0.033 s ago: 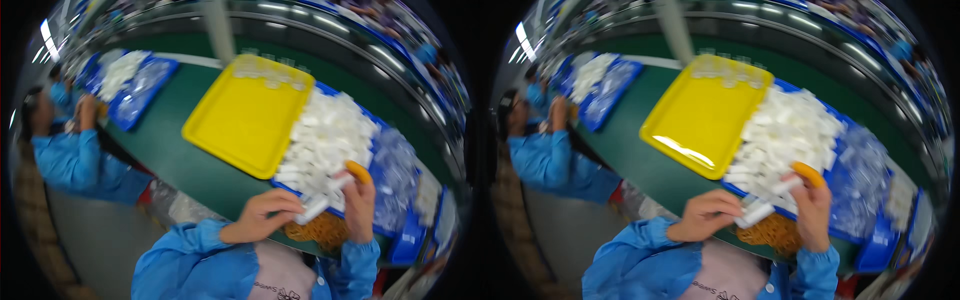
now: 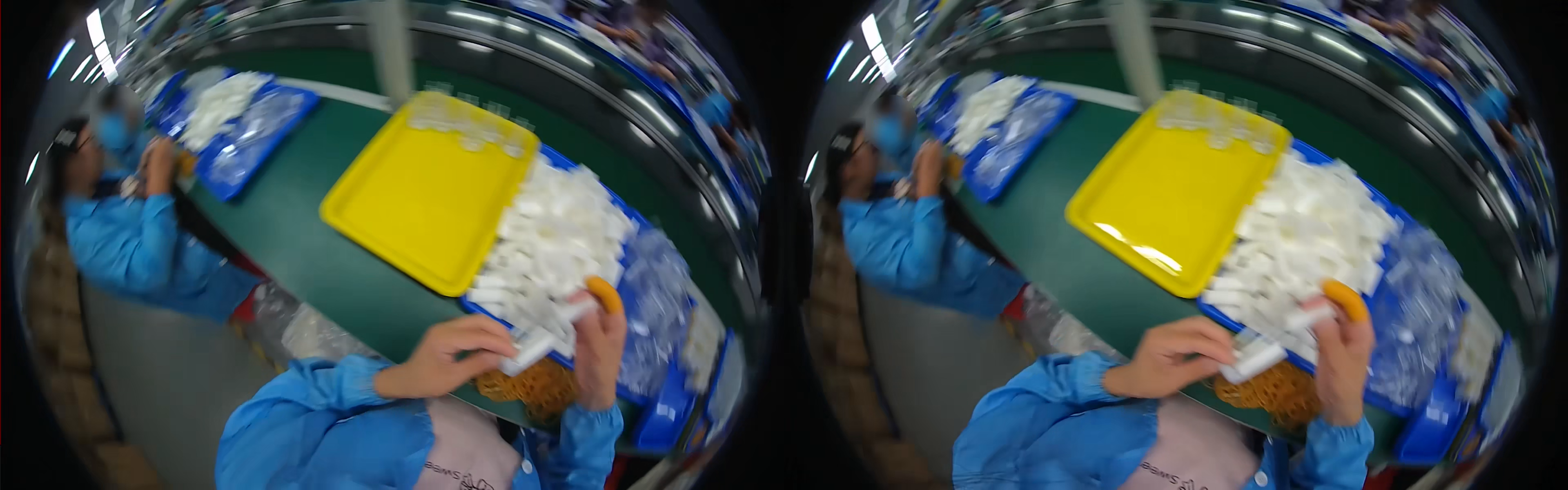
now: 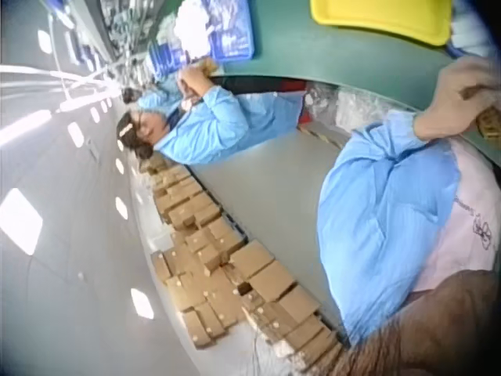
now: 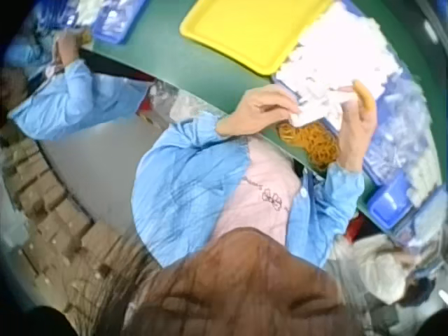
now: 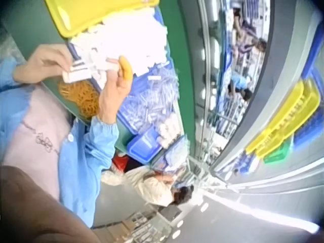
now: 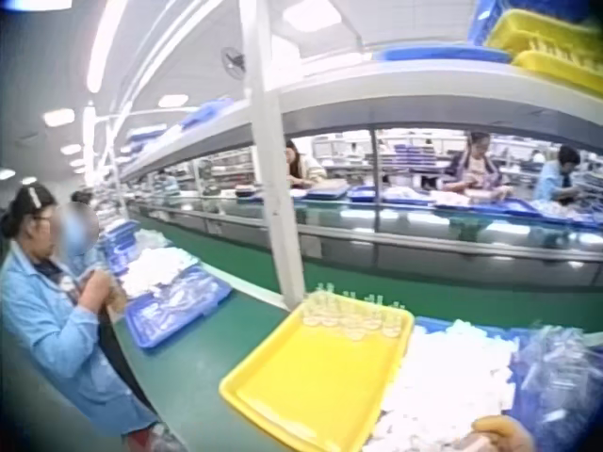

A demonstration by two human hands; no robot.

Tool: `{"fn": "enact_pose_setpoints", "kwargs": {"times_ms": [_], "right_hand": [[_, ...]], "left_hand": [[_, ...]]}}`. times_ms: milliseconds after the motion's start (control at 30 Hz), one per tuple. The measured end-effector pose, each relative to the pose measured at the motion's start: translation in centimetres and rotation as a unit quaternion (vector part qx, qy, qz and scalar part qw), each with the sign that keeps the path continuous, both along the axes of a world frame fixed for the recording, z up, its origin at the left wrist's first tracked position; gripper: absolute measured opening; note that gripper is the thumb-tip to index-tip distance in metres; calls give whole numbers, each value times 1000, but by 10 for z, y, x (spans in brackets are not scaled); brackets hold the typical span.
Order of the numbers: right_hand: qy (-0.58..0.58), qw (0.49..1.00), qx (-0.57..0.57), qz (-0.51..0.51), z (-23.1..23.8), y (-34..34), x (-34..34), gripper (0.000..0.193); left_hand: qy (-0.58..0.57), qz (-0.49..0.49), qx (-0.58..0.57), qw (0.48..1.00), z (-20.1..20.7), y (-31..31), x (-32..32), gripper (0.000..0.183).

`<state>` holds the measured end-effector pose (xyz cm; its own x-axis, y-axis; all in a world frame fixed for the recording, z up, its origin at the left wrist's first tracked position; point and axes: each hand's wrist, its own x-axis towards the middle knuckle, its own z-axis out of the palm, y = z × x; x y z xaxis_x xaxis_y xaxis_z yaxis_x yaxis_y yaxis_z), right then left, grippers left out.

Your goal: The person assembles small white plastic components by inserting them into clear plastic sleeves. They use a pair of orange-handled scissors to cut a rubber band and secure the assembled parts together. The finished units are placed into a yellow tray on the assembly line.

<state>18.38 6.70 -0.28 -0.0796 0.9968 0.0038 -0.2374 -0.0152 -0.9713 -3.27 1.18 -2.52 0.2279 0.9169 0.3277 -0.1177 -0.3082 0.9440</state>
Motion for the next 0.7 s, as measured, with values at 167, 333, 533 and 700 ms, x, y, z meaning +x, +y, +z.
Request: {"fn": "enact_pose_setpoints", "kwargs": {"times_ms": [167,333,533,700], "right_hand": [[48,999,12,6,-2,-6,7,41],[6,996,11,92,5,-11,5,30],[-126,989,24,75,-10,-9,36,31],[-159,977,-20,143,23,-14,19,30]], "left_hand": [[-121,-62,-52,989,3,-2,4,15],[-139,-54,-37,988,0,-5,-2,17],[-37,-57,72,995,2,-1,-11,21],[-39,-71,86,993,1,-1,-8,21]]}}
